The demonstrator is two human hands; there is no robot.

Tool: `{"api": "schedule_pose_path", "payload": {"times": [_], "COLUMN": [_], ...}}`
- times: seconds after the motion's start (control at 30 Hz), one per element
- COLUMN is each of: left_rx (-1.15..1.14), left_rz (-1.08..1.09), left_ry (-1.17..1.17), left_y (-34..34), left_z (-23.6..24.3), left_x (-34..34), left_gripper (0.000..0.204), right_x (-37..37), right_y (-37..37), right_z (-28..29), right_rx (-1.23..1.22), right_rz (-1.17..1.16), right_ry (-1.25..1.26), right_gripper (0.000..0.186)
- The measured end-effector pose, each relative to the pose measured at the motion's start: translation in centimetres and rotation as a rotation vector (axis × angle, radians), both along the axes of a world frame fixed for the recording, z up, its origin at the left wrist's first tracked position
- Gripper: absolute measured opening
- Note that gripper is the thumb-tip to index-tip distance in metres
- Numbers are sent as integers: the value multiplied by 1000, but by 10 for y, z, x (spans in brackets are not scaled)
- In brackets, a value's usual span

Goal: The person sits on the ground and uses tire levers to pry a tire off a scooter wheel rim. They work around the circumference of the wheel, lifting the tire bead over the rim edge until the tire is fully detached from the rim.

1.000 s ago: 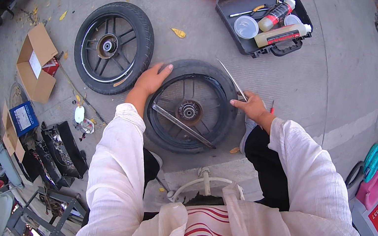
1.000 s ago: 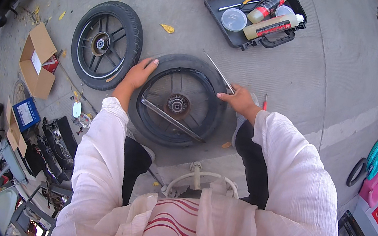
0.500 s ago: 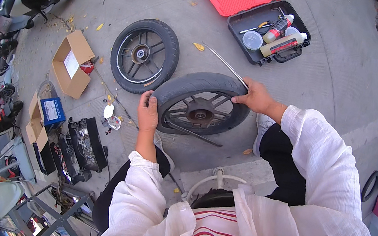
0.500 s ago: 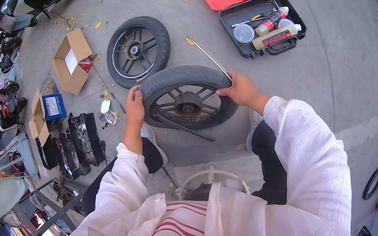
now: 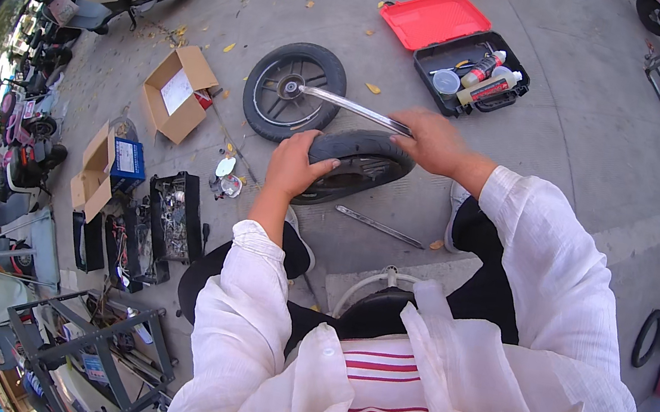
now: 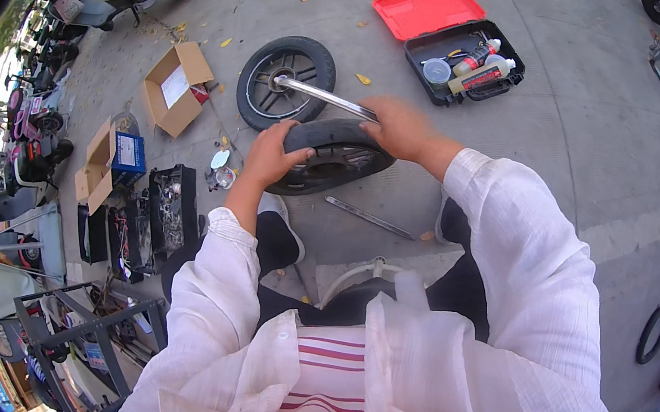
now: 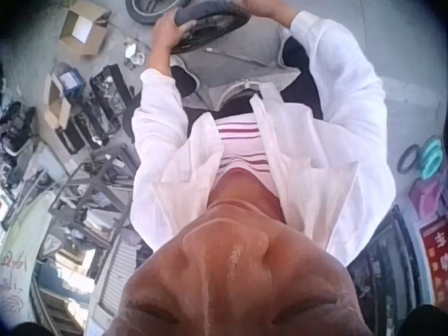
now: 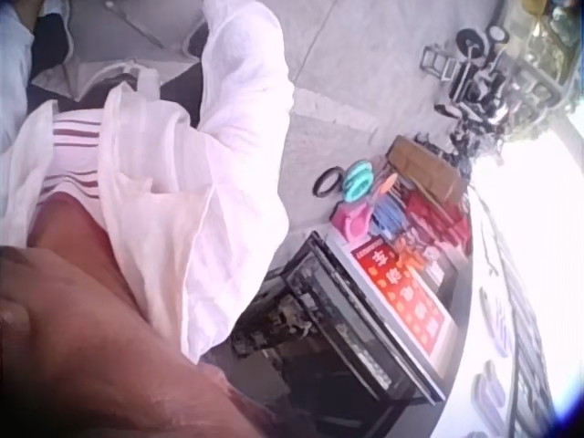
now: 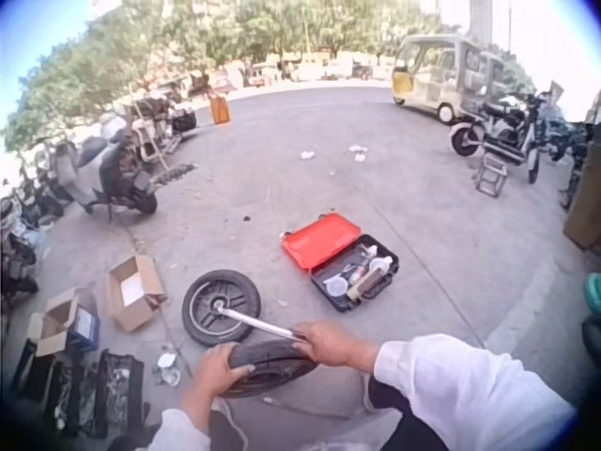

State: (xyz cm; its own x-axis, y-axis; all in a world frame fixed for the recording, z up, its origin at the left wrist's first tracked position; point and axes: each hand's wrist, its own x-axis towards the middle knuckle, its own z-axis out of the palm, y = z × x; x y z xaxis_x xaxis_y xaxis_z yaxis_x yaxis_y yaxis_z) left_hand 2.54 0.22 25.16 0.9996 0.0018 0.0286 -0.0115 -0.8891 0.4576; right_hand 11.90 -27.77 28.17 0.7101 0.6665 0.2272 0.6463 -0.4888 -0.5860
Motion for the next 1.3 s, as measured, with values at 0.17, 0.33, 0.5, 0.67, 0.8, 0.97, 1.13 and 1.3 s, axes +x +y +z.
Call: {"api": "schedule_pose_path", "payload": {"times": [0.17,0.33,0.5,0.67,0.8,0.97,1.13,1.3], "left_rx": [7,39,60,56,60,-2,-97,-139], "left_rz": [57,72,33,23,12,29,55,94], "left_ry": [76,32,28,81,48,49,58,115], "left_y": [-2,-18,-32,-31,-22,-15,-5,10], "left_z": [2,4,3,9,3,-3,-8,0], "left_x": [-5,-2,0,-3,-5,-5,2,5], "left_gripper": [67,71,68,64,61,59,52,50], "right_x": [-33,-70,-72,-69,-62,-35,-20,-27], "right_y": [-66,-77,-57,-31,-2,38,63,67], "right_z": [81,109,96,96,115,140,139,132], "right_rx": [-511,-823,-788,-821,-910,-915,-925,-904], "right_rz": [5,16,0,41,116,327,371,320], "right_ry": [-51,-92,-122,-164,-236,-417,-464,-423], "right_gripper": [24,20,18,13,11,10,11,12]}}
